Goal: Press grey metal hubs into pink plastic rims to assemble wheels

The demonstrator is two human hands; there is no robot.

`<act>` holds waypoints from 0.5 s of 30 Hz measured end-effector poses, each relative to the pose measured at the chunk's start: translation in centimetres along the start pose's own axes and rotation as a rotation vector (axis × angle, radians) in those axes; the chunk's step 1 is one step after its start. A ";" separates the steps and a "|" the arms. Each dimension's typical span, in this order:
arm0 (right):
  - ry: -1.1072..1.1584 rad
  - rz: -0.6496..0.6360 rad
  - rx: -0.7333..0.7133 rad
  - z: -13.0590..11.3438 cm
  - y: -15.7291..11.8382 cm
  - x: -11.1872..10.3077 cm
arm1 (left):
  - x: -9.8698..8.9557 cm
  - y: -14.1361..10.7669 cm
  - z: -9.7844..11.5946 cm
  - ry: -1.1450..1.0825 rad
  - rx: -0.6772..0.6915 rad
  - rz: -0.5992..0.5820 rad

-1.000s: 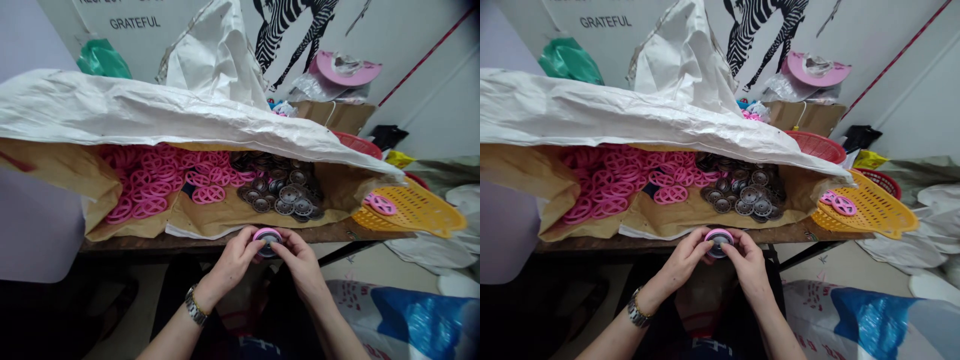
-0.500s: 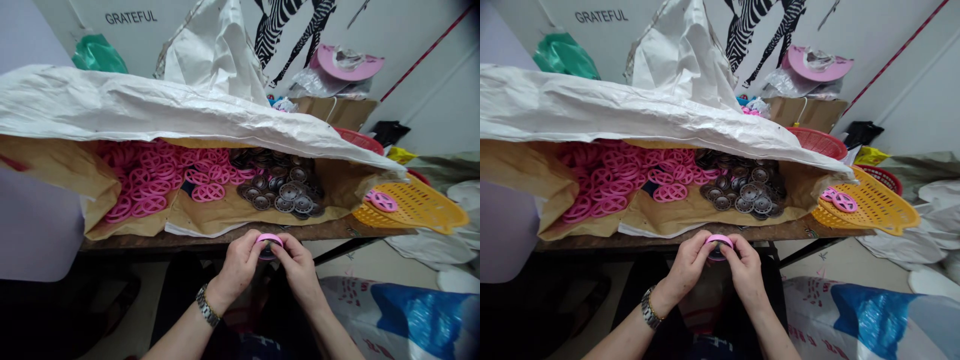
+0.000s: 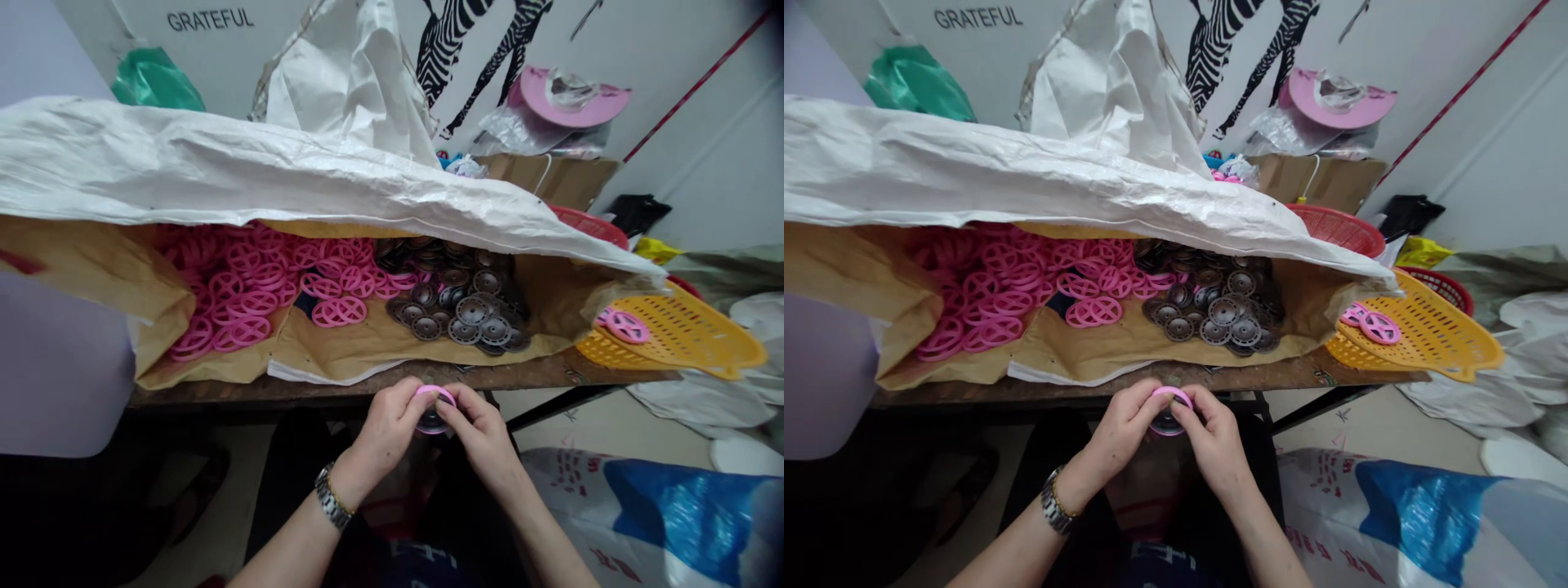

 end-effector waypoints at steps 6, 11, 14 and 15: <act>0.081 0.028 0.057 0.8 -0.6 -2.0 | 0.8 -0.2 1.0 -0.163 -0.006 -0.271; 0.049 0.156 0.026 -0.4 -1.8 -2.9 | 1.6 0.2 1.8 -0.015 0.130 -0.231; -0.050 0.381 -0.076 -2.2 -2.5 -5.1 | 0.6 1.9 2.1 0.103 0.223 -0.177; -0.096 0.505 -0.122 -2.7 -2.8 -6.6 | -0.2 2.7 2.1 0.191 0.244 -0.142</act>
Point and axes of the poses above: each hand's wrist, its own y-axis towards the middle knuckle, its own x-axis out of the palm, z = x × y, the point moved 3 cm from there along y, towards the middle knuckle, and after that the axes turned 14 degrees about x, right-handed, at the moved point
